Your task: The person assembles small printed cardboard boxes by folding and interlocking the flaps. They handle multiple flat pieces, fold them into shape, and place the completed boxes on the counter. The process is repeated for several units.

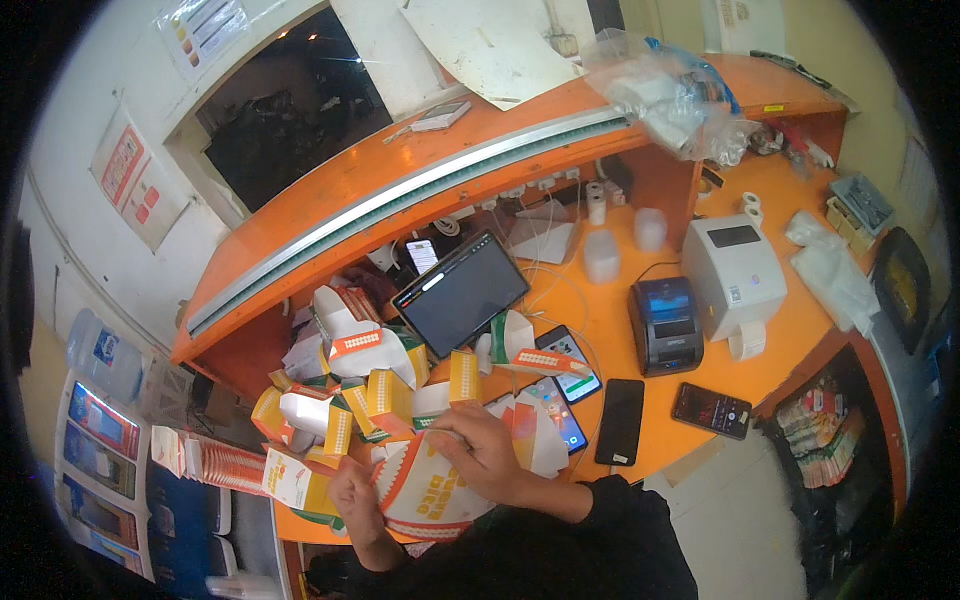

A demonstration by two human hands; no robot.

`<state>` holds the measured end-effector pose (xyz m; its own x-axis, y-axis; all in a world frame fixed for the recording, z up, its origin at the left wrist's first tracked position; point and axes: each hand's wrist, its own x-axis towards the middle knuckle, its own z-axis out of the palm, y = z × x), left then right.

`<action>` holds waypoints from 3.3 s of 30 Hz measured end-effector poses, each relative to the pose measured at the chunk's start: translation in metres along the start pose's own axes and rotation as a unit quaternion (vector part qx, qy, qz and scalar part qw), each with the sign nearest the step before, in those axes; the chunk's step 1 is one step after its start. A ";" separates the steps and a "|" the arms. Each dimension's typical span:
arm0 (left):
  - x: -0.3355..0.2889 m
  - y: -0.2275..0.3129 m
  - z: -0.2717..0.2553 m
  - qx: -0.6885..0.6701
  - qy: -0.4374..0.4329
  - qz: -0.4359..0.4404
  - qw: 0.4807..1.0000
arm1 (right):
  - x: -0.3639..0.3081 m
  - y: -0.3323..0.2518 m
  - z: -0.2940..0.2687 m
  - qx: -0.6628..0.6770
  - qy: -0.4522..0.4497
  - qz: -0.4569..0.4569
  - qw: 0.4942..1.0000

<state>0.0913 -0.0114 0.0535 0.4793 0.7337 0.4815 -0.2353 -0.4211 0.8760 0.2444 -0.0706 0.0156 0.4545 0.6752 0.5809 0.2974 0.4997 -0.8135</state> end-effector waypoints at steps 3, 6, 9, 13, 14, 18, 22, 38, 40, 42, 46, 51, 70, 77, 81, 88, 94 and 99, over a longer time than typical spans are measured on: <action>-0.008 -0.007 0.006 -0.112 0.026 -0.025 0.993 | 0.003 -0.002 0.016 -0.080 0.022 -0.053 0.995; -0.002 -0.017 0.008 -0.155 0.129 -0.029 0.979 | -0.003 -0.008 0.021 0.005 -0.080 -0.104 0.991; -0.002 -0.016 0.000 -0.108 0.095 0.009 0.990 | -0.011 -0.014 0.015 0.082 -0.156 -0.090 0.980; -0.015 -0.017 0.000 -0.122 0.125 0.013 0.985 | -0.016 -0.015 0.008 0.087 -0.100 -0.079 0.988; -0.018 -0.019 0.001 -0.074 0.159 0.042 0.984 | -0.016 -0.015 0.007 0.087 -0.082 -0.079 0.990; -0.020 -0.027 0.007 -0.004 0.220 0.137 0.966 | -0.015 -0.018 0.005 0.146 -0.057 -0.048 0.986; -0.019 -0.027 0.007 0.008 0.246 0.163 0.955 | -0.011 -0.023 0.003 0.158 -0.090 -0.064 0.981; -0.024 -0.021 0.002 -0.024 0.225 0.094 0.969 | -0.003 -0.024 -0.009 0.112 -0.162 0.014 0.980; -0.024 -0.018 0.004 -0.037 0.204 0.069 0.976 | -0.001 -0.023 -0.008 0.082 -0.137 -0.001 0.987; -0.022 -0.018 0.006 -0.043 0.201 0.076 0.976 | 0.000 -0.021 -0.009 0.086 -0.155 -0.008 0.984; -0.011 -0.023 -0.003 -0.047 0.167 0.092 0.981 | -0.001 -0.020 -0.006 0.141 -0.234 0.004 0.962; -0.008 -0.028 -0.004 -0.044 0.182 0.072 0.980 | 0.001 -0.019 0.005 0.152 -0.080 0.048 0.984; -0.030 -0.016 0.016 0.025 0.197 0.040 0.979 | -0.010 -0.026 0.020 -0.075 -0.011 -0.161 0.984; -0.028 -0.022 0.025 -0.148 0.234 0.022 0.961 | -0.027 -0.026 0.033 -0.200 -0.077 -0.197 0.957; -0.031 -0.029 0.021 -0.136 0.171 0.032 0.975 | -0.016 -0.019 0.022 -0.081 -0.047 -0.125 0.988; -0.042 -0.025 0.020 -0.146 0.065 -0.054 0.986 | -0.008 -0.004 0.016 -0.085 -0.020 -0.113 0.990; -0.039 -0.026 0.008 0.178 0.130 0.131 0.967 | -0.002 0.003 -0.011 0.033 0.191 -0.003 0.981; -0.039 -0.047 -0.008 0.152 -0.036 -0.144 0.977 | 0.012 -0.003 -0.008 0.058 0.110 0.028 0.992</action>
<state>0.0771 -0.0165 -0.0059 0.5488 0.8108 0.2037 0.1748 -0.3495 0.9205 0.2554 -0.0681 0.0249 0.6433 0.5762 0.5042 0.1736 0.5316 -0.8290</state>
